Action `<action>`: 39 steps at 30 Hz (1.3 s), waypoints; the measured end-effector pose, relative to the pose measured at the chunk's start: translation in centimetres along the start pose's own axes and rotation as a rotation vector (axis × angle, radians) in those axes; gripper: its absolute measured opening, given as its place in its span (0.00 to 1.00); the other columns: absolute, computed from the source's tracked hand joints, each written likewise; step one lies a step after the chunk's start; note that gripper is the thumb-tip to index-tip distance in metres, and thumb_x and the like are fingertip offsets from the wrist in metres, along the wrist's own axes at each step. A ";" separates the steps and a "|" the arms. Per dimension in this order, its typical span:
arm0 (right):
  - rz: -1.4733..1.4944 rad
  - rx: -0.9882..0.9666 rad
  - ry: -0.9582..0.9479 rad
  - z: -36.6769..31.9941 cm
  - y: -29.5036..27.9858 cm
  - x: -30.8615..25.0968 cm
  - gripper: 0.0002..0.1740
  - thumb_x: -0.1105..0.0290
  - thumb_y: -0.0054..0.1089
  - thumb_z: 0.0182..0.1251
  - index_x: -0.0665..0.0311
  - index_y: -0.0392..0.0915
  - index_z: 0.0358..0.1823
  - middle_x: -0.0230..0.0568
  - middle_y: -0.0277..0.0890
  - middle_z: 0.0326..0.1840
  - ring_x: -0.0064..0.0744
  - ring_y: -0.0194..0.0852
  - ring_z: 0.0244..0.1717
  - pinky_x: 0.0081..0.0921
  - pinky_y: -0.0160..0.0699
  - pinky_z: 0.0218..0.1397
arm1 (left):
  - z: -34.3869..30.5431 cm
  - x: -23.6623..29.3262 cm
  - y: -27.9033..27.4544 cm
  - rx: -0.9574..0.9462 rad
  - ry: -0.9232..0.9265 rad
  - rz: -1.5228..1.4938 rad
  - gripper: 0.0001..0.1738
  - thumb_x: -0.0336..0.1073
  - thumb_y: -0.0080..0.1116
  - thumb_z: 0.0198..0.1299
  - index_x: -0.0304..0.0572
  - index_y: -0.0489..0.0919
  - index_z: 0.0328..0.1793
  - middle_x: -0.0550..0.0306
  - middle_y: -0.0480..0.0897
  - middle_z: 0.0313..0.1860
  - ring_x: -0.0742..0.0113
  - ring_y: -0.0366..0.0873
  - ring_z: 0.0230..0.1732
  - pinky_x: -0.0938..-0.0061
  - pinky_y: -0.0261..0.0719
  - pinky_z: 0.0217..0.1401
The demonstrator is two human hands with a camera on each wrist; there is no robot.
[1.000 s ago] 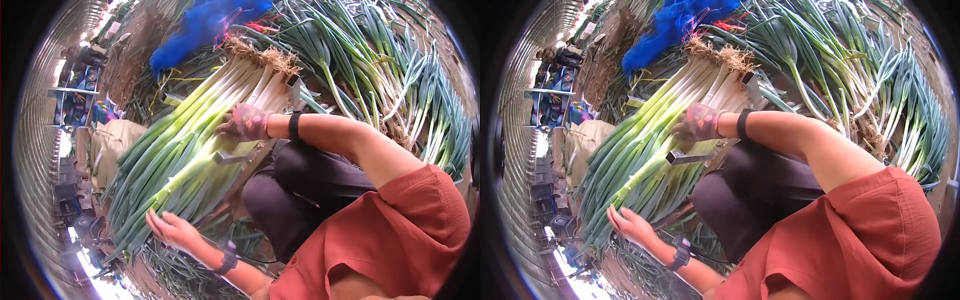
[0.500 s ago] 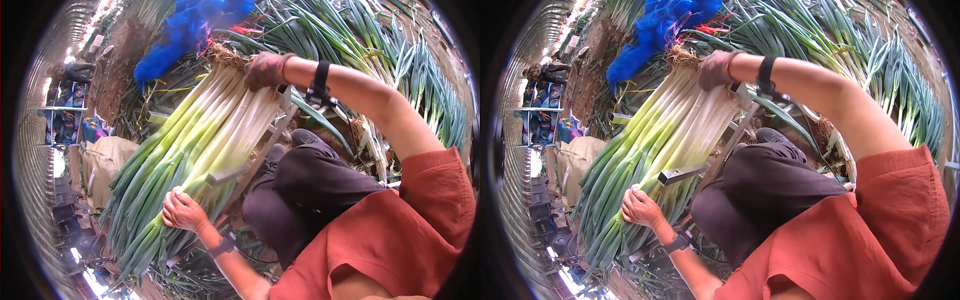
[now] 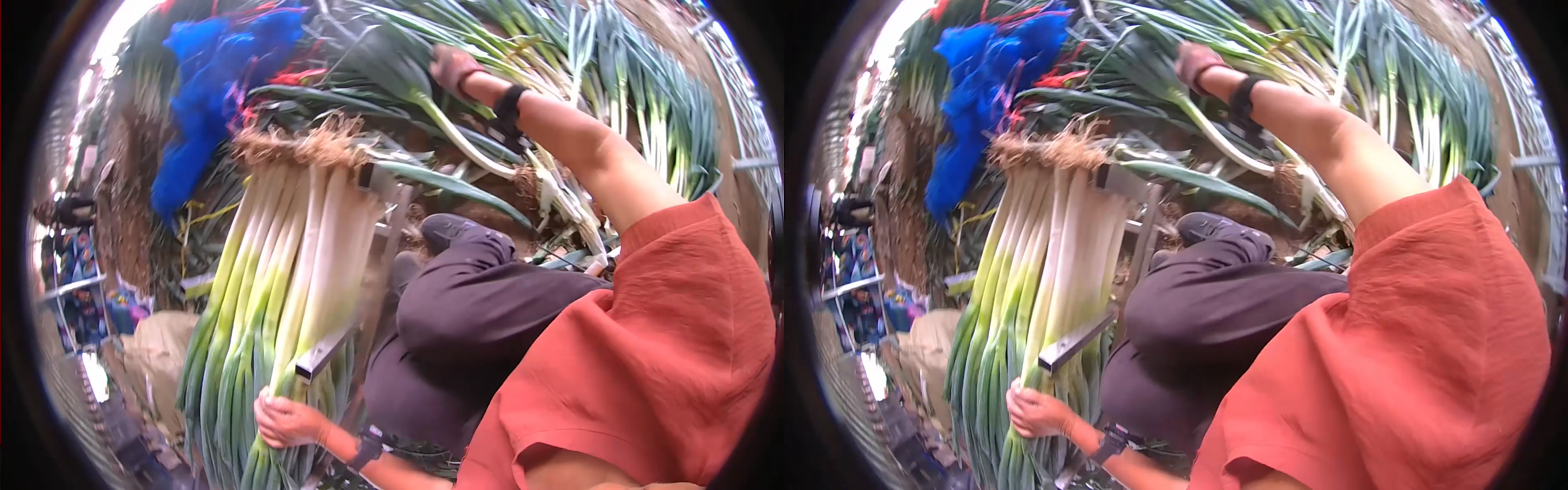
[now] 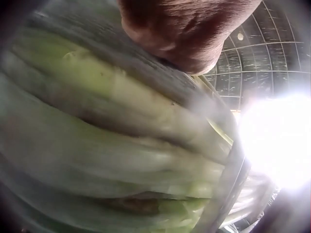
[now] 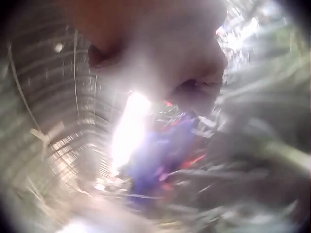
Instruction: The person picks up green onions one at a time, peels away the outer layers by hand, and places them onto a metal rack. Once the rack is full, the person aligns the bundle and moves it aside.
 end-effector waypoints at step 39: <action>1.265 -0.380 -0.588 -12.5 -18.5 -26.9 0.28 0.64 0.56 0.67 0.62 0.60 0.65 0.37 0.77 0.42 0.17 0.73 0.28 0.14 0.74 0.26 | 0.6 0.6 -2.3 0.099 -0.091 -0.219 0.13 0.38 0.41 0.67 0.49 0.79 0.39 0.64 0.80 0.43 0.63 0.76 0.49 0.63 0.63 0.57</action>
Point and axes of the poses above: each hand's wrist, its own z-axis towards the middle knuckle, its own y-axis out of the palm, x = y × z, the point moved 10 cm from there along z, towards the middle knuckle
